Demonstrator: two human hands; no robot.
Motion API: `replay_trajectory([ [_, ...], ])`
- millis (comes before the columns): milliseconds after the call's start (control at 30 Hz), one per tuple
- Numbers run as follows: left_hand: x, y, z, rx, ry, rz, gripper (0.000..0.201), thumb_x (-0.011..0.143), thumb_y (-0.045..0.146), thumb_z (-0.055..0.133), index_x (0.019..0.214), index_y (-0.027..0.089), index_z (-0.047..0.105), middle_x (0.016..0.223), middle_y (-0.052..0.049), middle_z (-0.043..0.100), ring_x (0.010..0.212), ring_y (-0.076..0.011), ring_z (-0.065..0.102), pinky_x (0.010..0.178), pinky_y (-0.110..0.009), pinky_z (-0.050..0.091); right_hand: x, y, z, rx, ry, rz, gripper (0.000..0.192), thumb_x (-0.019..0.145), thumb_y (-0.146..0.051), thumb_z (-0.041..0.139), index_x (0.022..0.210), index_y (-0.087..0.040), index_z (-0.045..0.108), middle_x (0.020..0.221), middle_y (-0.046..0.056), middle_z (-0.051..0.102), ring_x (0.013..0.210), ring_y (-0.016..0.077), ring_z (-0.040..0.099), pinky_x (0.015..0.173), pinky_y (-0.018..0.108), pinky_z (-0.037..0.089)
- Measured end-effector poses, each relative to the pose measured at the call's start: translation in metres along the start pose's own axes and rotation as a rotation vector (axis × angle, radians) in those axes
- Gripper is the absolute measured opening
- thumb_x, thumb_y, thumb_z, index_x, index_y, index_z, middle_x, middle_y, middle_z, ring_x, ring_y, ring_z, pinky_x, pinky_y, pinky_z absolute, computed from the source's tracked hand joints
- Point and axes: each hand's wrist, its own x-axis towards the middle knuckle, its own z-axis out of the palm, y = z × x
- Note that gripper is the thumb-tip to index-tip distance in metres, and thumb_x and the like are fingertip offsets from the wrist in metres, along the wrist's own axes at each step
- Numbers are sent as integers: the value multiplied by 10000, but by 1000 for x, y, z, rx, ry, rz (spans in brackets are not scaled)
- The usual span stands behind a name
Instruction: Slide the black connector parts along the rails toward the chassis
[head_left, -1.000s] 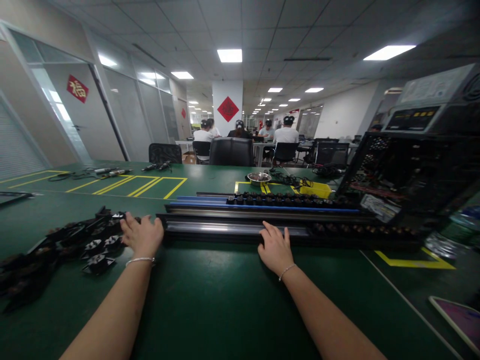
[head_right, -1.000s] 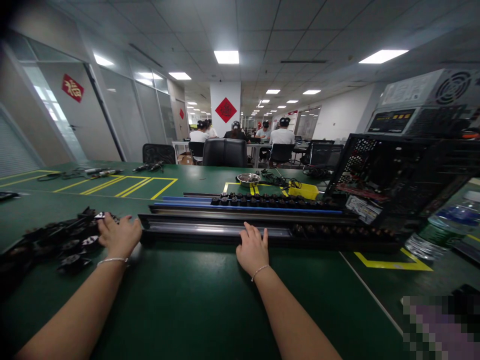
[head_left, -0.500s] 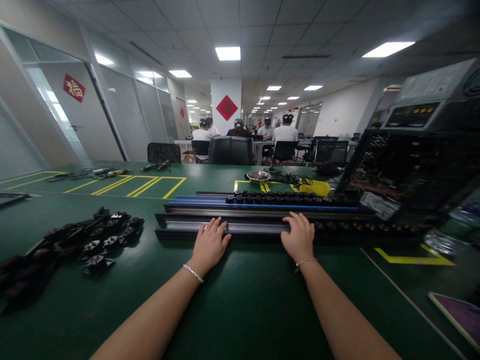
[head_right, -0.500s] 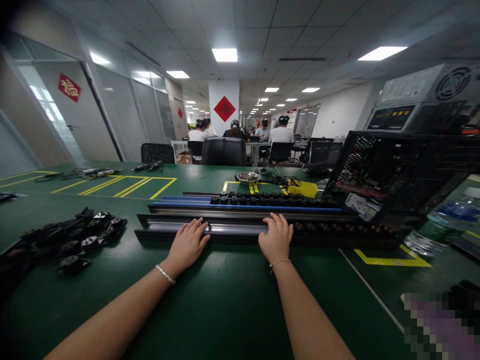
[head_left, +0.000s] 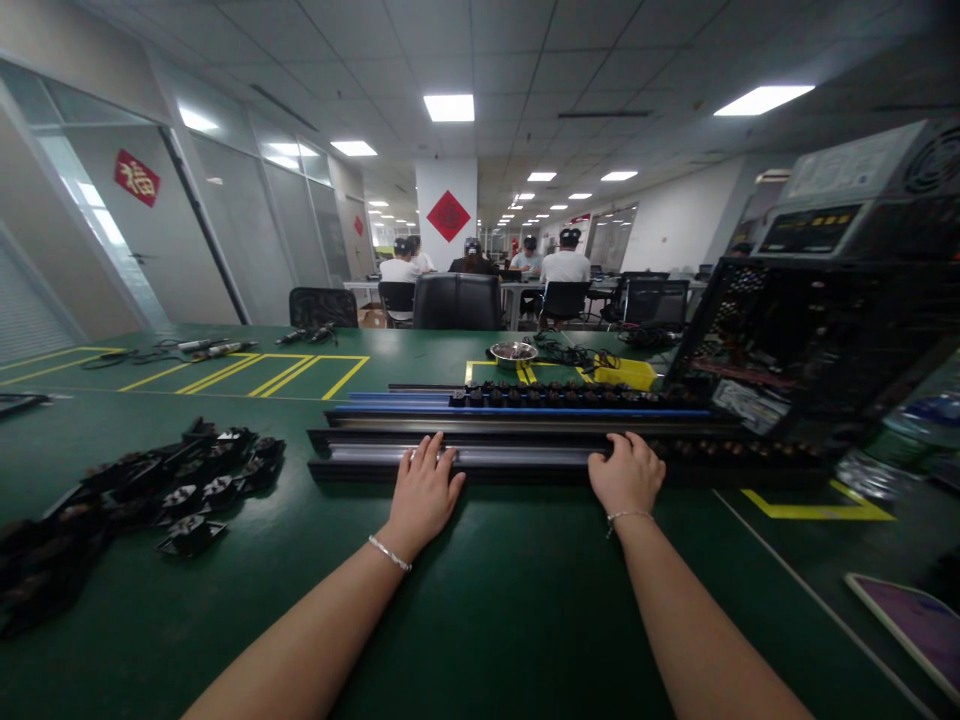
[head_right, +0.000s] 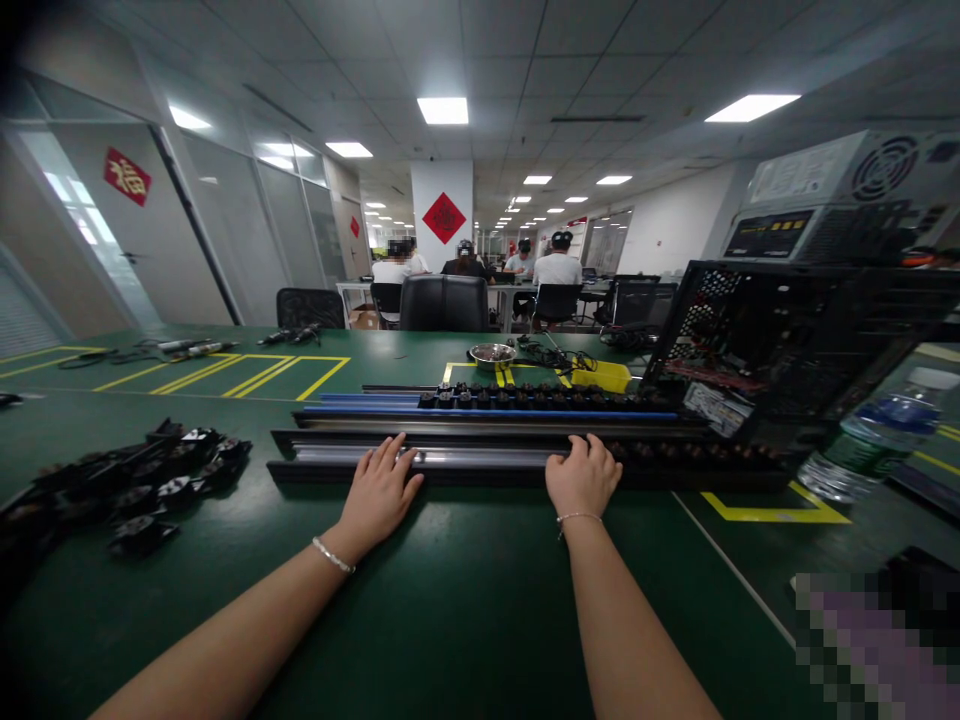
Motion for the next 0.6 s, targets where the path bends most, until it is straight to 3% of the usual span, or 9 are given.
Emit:
replay_trajectory([
  [600, -3, 7, -1, 14, -8, 48, 472, 888, 438, 358, 1255, 181, 504, 1412, -104, 402, 1307, -265, 337, 1042, -445, 308, -1, -5, -4, 109, -17, -52, 382, 697, -200, 421, 1030, -164, 604, 1172, 104, 555, 1058, 259, 476, 990, 469, 254],
])
